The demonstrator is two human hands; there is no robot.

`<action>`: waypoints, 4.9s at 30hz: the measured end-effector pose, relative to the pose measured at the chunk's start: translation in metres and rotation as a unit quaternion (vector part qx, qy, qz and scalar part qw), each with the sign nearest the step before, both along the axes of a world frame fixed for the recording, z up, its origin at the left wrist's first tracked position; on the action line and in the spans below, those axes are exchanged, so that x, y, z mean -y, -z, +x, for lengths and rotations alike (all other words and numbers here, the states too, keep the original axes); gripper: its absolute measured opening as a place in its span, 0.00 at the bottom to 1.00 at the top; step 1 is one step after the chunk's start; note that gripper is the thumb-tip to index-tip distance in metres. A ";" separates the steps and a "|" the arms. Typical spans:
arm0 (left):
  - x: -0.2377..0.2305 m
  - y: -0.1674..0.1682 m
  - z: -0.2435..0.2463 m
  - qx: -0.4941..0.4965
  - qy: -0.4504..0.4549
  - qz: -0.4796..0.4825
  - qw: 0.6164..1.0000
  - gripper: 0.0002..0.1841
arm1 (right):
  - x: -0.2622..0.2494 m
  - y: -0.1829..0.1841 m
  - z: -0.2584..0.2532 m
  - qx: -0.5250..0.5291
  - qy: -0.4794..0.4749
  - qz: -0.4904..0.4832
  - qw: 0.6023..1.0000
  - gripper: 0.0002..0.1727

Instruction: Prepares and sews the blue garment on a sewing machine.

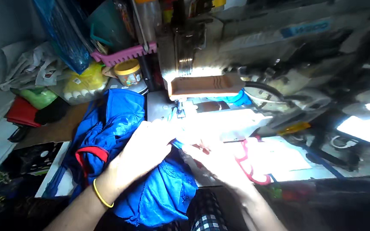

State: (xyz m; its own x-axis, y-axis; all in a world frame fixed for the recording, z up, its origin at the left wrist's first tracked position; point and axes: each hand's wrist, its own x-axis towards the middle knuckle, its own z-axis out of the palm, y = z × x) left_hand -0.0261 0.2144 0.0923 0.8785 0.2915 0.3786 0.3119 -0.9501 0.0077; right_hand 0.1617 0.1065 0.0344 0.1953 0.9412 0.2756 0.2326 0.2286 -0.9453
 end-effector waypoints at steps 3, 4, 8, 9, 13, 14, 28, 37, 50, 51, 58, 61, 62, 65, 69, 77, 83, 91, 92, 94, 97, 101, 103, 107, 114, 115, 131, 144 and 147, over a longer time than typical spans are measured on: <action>0.004 0.021 -0.002 0.068 -0.015 0.010 0.997 0.14 | 0.008 0.011 -0.006 -0.027 0.033 -0.002 0.999 0.10; 0.004 0.023 -0.001 0.082 -0.015 0.009 0.996 0.16 | 0.008 0.013 -0.007 -0.033 0.039 -0.004 0.999 0.11; -0.003 0.022 0.004 0.088 -0.026 -0.015 0.996 0.16 | 0.000 0.011 -0.009 -0.045 0.059 -0.029 0.997 0.10; -0.006 0.021 0.006 0.087 -0.031 -0.025 0.995 0.16 | -0.004 0.010 -0.009 -0.051 0.061 -0.028 0.996 0.09; -0.017 0.020 0.013 0.102 -0.024 -0.076 0.992 0.14 | -0.017 0.009 -0.010 -0.038 0.083 -0.020 0.996 0.08; -0.019 0.017 0.014 0.112 -0.020 -0.091 0.989 0.13 | -0.017 0.009 -0.012 -0.030 0.088 -0.020 0.995 0.08; -0.051 -0.006 0.066 0.028 -0.196 -0.119 0.973 0.14 | 0.008 0.017 -0.051 0.073 0.049 0.028 0.996 0.18; -0.090 -0.013 0.030 0.146 -0.282 -0.199 0.927 0.15 | 0.029 0.011 -0.008 0.198 0.115 0.015 0.973 0.25; 0.020 0.013 -0.006 0.386 -0.058 -0.577 0.717 0.07 | -0.051 -0.024 -0.017 0.477 0.177 0.130 0.851 0.13; 0.022 0.014 -0.006 0.385 -0.062 -0.574 0.721 0.07 | -0.054 -0.023 -0.017 0.473 0.172 0.132 0.854 0.14; 0.040 0.026 -0.012 0.426 -0.083 -0.506 0.745 0.04 | -0.019 -0.025 -0.015 0.013 0.005 0.039 0.999 0.09; 0.051 0.029 -0.014 0.428 -0.083 -0.518 0.736 0.06 | -0.003 -0.009 -0.029 -0.198 -0.096 -0.097 0.971 0.03; 0.053 0.030 -0.017 0.415 -0.083 -0.524 0.739 0.08 | 0.001 -0.008 -0.032 -0.260 -0.121 -0.116 0.951 0.03; 0.058 0.027 -0.028 0.350 -0.114 -0.512 0.776 0.09 | 0.008 -0.013 -0.035 -0.329 -0.139 -0.112 0.927 0.07; 0.062 0.021 -0.037 0.388 -0.124 -0.561 0.720 0.09 | 0.009 -0.011 -0.038 -0.308 -0.181 -0.107 0.928 0.06; 0.064 0.025 -0.041 0.409 -0.142 -0.592 0.680 0.08 | 0.016 -0.007 -0.040 -0.356 -0.196 -0.170 0.898 0.14; 0.063 0.025 -0.036 0.407 -0.143 -0.542 0.721 0.04 | 0.010 -0.011 -0.042 -0.317 -0.174 -0.156 0.919 0.10; 0.045 -0.002 -0.057 0.336 -0.154 -0.449 0.813 0.05 | 0.011 -0.009 -0.038 -0.145 -0.112 -0.069 0.981 0.07; 0.037 -0.017 -0.074 0.388 -0.164 -0.424 0.802 0.06 | 0.013 -0.009 -0.033 -0.147 -0.102 -0.060 0.982 0.08; 0.016 -0.042 -0.121 0.546 -0.174 -0.345 0.743 0.08 | 0.017 -0.005 -0.022 -0.140 -0.056 -0.067 0.986 0.07; -0.002 -0.057 -0.174 0.662 -0.199 -0.212 0.691 0.16 | 0.019 0.005 -0.018 -0.011 -0.009 -0.070 0.997 0.06; 0.044 -0.033 -0.118 0.428 -0.203 -0.165 0.865 0.14 | 0.011 0.023 -0.039 0.181 -0.074 -0.102 0.975 0.24; 0.060 0.002 -0.092 0.261 -0.172 -0.104 0.944 0.11 | 0.013 0.026 -0.046 0.208 -0.099 -0.087 0.969 0.24; 0.060 0.076 -0.099 0.144 -0.247 -0.029 0.958 0.11 | 0.033 0.006 -0.014 0.023 -0.108 -0.110 0.988 0.09; 0.128 0.066 -0.072 0.205 -0.180 -0.162 0.949 0.31 | 0.071 -0.003 -0.044 -0.155 -0.137 -0.151 0.967 0.03; 0.141 0.065 -0.067 0.223 -0.152 -0.217 0.938 0.35 | 0.077 -0.002 -0.056 -0.151 -0.152 -0.113 0.970 0.02; 0.156 0.057 -0.073 0.435 -0.091 -0.578 0.685 0.06 | 0.100 0.004 -0.071 -0.017 -0.117 0.063 0.991 0.11; 0.140 0.061 -0.081 0.350 -0.226 -0.216 0.883 0.12 | 0.089 0.017 -0.057 0.107 -0.017 0.068 0.992 0.07; 0.147 0.048 -0.078 0.330 -0.219 -0.157 0.905 0.09 | 0.090 0.010 -0.055 0.129 -0.020 0.083 0.988 0.19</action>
State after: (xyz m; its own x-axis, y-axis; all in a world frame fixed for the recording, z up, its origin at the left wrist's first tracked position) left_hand -0.1044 0.0674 0.0440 0.2659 0.7417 0.6158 0.4870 -0.6546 0.5781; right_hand 0.1066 0.0168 0.0248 0.0622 0.8842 0.4630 0.4481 0.3898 -0.8046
